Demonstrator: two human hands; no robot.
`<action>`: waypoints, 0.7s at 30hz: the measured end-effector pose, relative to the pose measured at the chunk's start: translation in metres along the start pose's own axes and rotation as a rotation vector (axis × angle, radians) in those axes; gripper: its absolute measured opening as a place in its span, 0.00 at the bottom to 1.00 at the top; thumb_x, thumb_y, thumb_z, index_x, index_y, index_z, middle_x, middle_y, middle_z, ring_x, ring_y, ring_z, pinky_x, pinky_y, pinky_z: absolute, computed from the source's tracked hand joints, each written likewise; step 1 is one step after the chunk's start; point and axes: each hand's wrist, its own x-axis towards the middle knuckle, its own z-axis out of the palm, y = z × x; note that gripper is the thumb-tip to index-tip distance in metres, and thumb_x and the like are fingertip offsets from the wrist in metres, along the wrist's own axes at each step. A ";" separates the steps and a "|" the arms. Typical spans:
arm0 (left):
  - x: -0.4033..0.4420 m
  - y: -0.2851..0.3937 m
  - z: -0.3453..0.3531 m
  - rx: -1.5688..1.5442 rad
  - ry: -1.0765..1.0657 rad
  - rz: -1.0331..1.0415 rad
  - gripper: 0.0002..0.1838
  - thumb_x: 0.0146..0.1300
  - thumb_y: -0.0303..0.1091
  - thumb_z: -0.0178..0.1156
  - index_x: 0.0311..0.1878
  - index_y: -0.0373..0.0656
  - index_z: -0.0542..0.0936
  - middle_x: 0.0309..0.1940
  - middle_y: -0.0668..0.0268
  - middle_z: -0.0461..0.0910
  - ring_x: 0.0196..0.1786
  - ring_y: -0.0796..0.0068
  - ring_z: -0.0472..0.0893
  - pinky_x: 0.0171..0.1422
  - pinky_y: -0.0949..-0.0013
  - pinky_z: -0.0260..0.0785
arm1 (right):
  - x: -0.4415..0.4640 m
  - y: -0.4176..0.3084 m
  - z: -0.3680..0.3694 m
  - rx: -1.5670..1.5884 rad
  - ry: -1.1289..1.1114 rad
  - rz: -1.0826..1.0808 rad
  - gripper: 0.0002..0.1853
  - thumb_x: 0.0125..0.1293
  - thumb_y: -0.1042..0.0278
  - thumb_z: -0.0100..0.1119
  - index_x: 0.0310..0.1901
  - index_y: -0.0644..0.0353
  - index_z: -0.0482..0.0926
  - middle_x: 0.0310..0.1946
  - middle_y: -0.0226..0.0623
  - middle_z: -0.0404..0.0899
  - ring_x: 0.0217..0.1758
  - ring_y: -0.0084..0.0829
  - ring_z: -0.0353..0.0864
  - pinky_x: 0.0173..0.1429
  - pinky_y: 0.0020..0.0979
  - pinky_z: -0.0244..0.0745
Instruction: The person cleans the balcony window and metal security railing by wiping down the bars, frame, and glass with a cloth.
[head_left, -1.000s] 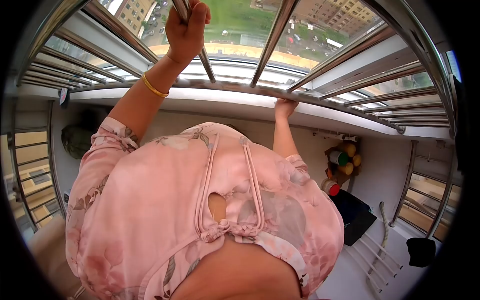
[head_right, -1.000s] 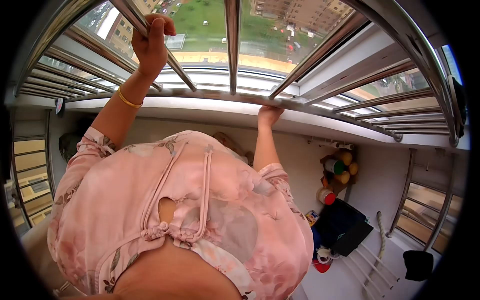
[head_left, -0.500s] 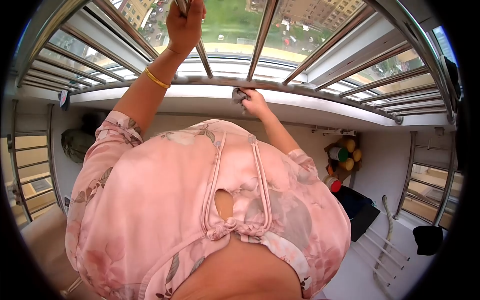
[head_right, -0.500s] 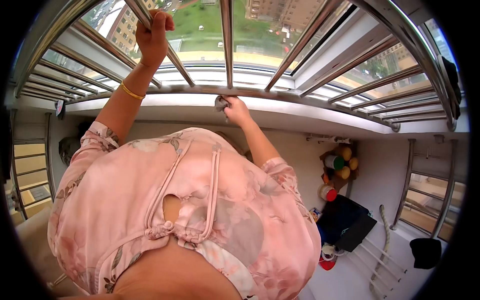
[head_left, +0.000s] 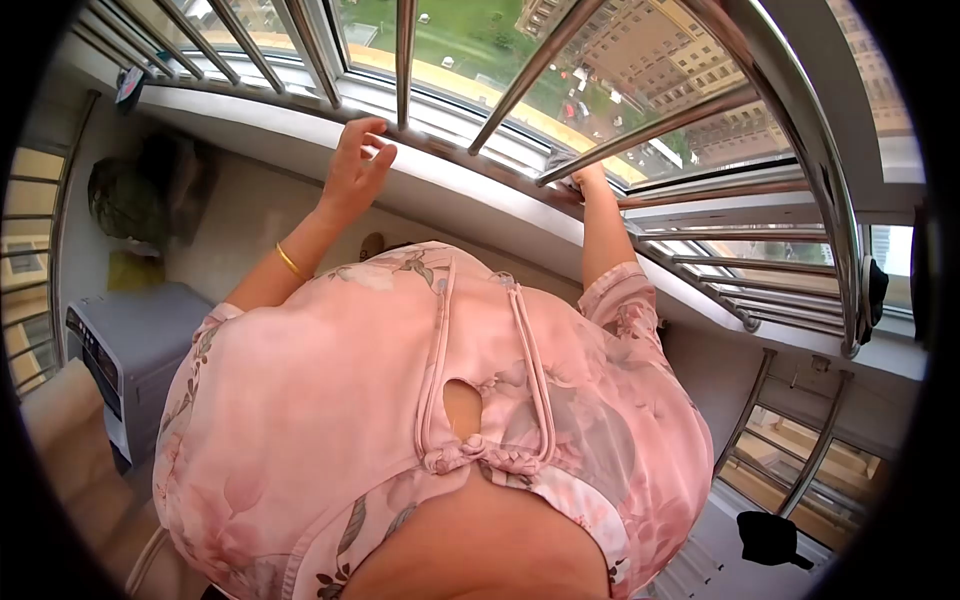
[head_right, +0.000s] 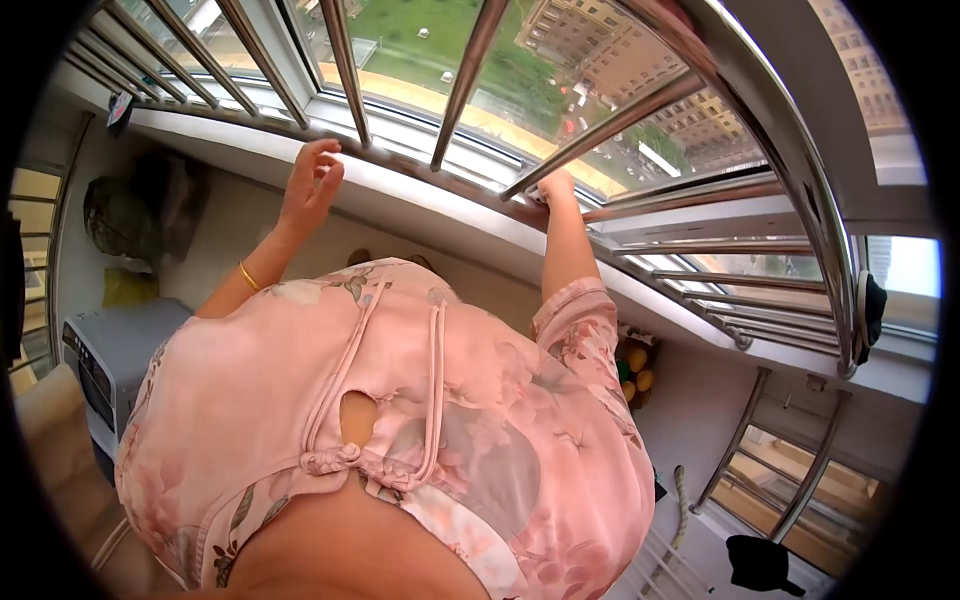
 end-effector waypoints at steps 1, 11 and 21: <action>-0.020 -0.014 -0.011 -0.018 0.025 -0.123 0.19 0.63 0.38 0.59 0.54 0.42 0.69 0.46 0.65 0.71 0.38 0.78 0.73 0.40 0.75 0.66 | 0.008 -0.010 0.000 -0.092 -0.018 0.021 0.16 0.51 0.70 0.62 0.43 0.65 0.79 0.39 0.46 0.80 0.42 0.38 0.79 0.47 0.33 0.72; -0.101 -0.049 -0.031 0.046 0.068 -0.411 0.20 0.64 0.40 0.57 0.55 0.39 0.69 0.45 0.64 0.70 0.33 0.80 0.70 0.38 0.76 0.68 | 0.015 -0.045 0.062 1.098 -0.767 0.280 0.14 0.59 0.78 0.57 0.48 0.70 0.76 0.42 0.43 0.80 0.44 0.33 0.80 0.52 0.31 0.75; -0.011 -0.013 0.020 -0.132 -0.207 -0.303 0.19 0.64 0.38 0.58 0.54 0.39 0.70 0.45 0.64 0.70 0.33 0.80 0.70 0.38 0.77 0.68 | 0.009 -0.028 -0.006 1.428 -0.449 0.287 0.14 0.64 0.70 0.54 0.49 0.68 0.74 0.47 0.44 0.79 0.48 0.37 0.80 0.57 0.37 0.74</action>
